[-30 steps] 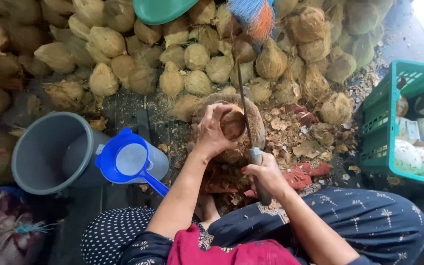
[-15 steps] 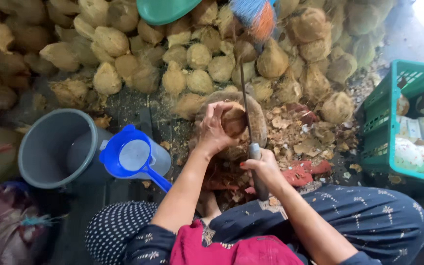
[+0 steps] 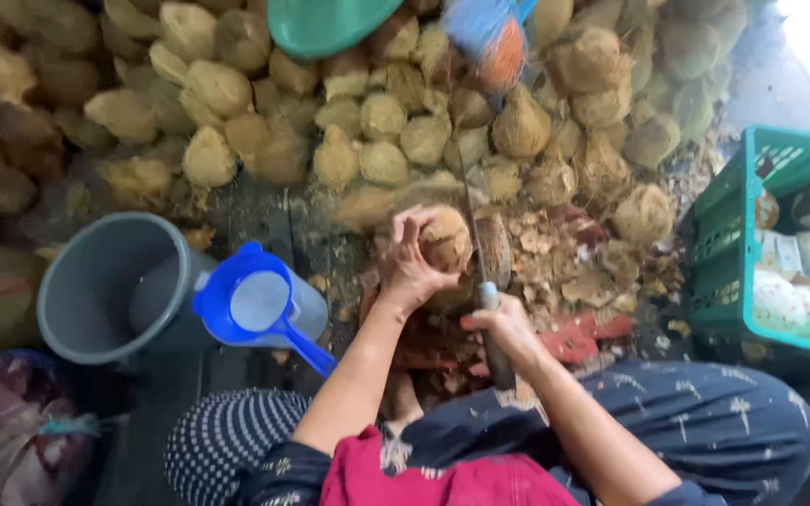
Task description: The person sits on the floor and uses a long knife to peel the husk off a coconut. They hold the coconut in their left hand and repeatedly strike it with the knife in their right hand to remove the outer layer.
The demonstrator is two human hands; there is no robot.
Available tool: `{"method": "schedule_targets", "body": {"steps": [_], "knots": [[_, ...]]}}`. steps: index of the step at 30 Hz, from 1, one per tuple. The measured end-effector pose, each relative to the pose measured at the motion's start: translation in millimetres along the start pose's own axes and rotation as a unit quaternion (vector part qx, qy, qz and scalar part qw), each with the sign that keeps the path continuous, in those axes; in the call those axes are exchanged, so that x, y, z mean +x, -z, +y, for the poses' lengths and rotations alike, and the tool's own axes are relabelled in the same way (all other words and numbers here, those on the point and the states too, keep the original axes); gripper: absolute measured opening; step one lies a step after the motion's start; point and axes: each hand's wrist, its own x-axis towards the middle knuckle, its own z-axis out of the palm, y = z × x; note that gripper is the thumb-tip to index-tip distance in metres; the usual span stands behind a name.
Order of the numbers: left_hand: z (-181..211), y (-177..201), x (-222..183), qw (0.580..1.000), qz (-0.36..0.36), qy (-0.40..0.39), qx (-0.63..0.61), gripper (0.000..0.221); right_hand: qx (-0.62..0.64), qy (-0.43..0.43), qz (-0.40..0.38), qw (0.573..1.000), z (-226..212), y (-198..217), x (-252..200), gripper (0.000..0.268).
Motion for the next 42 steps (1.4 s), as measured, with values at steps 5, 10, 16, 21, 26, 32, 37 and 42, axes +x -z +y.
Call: {"method": "schedule_targets", "body": {"steps": [5,10,16,21,26,32,37,42], "knots": [[6,9,-7,0.998,-0.011,0.058,0.006,0.097,0.012,0.027,-0.007,1.000,9,11,-1,0.027],[2,28,-2,0.989,-0.057,0.127,0.051,0.102,-0.021,0.044,0.003,0.999,23,20,-1,0.028],[23,15,3,0.995,-0.029,0.005,0.101,0.099,-0.028,0.050,-0.031,0.998,2,20,-14,0.033],[22,-14,14,0.979,-0.061,0.034,0.191,0.104,-0.207,0.385,0.064,0.897,-43,2,-74,0.023],[10,-22,13,0.973,-0.062,0.047,0.218,0.109,-0.059,0.184,-0.032,0.981,16,7,1,0.016],[24,-8,10,0.987,-0.040,0.050,0.150,0.099,-0.040,0.168,-0.047,0.984,-21,-7,-45,0.019],[16,-20,7,0.987,-0.030,0.056,0.146,0.101,-0.118,0.302,-0.015,0.946,-26,-6,-53,0.020],[26,-5,5,0.983,-0.045,0.080,0.156,0.103,-0.073,0.072,0.000,0.995,0,-1,-12,0.017]]}}
